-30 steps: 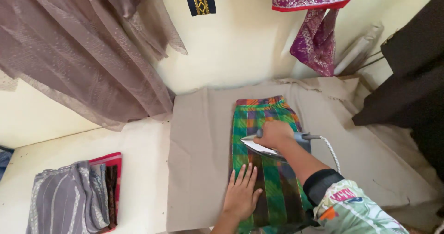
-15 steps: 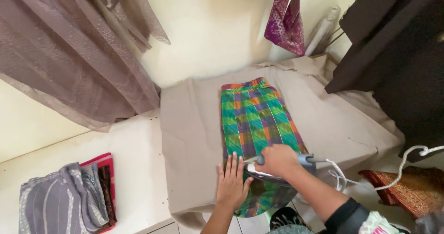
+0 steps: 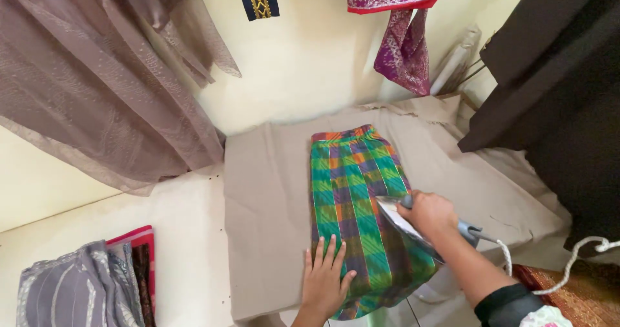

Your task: The person irons a green plaid woven skirt on a padded ironing board, smoothing it with one hand while moving a clothes iron over the fabric. They lift and reposition the skirt, iron the other side, fold it in sections, and place the folded skirt on a nearby table.

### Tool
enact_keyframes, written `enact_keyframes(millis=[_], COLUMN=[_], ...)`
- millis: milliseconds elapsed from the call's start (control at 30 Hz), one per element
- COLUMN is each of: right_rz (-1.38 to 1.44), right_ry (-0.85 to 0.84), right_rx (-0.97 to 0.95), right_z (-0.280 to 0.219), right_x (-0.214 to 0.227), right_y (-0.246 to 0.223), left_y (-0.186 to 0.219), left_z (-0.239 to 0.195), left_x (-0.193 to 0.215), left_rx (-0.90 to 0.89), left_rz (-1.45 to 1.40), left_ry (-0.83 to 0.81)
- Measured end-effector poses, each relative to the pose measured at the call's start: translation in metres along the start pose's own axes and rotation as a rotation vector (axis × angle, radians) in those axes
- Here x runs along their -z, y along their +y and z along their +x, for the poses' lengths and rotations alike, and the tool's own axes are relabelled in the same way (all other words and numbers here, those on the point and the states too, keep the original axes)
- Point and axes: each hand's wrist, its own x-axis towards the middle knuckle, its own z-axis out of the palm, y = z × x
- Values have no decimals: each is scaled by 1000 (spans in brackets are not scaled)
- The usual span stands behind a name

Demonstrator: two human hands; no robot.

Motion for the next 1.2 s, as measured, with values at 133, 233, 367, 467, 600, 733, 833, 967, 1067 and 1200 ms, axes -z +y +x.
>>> enact_keyframes(millis=[133,233,367,467,600,733,833,967,1067,1200], right_rz=[-41,26,10,-130,179,193,271,283,247,315], right_ry=[104,21,103,415,524,-255,-345,-312,-327,-218], right_rx=[-61,-169,-207,-85,200,-2,-38,-33,-72,-115], right_z=[45,62,85,79,39,30,18,-7,-28,-53], right_x=[-7,8,3,-1,-9,-54,-76,-90,-95,-106], right_y=[41,68,108,111,83,80,83,85,84,84], left_y=[0,-8,-13,-33,-54,-76,-75,-63,-56,-39], left_z=[9,24,50,54,51,33,14,-11,-29,-37], left_x=[8,9,27,9,4,-25,-27,-25,-20,5], left_rx=[28,-13,114,178,228,287,408,613,612,616], left_rz=[-39,-27,-47,-26,-115,-298,-337,-209,-215,-224], left_ry=[-90,-28,-214,-88,209,259,231,50,49,-48])
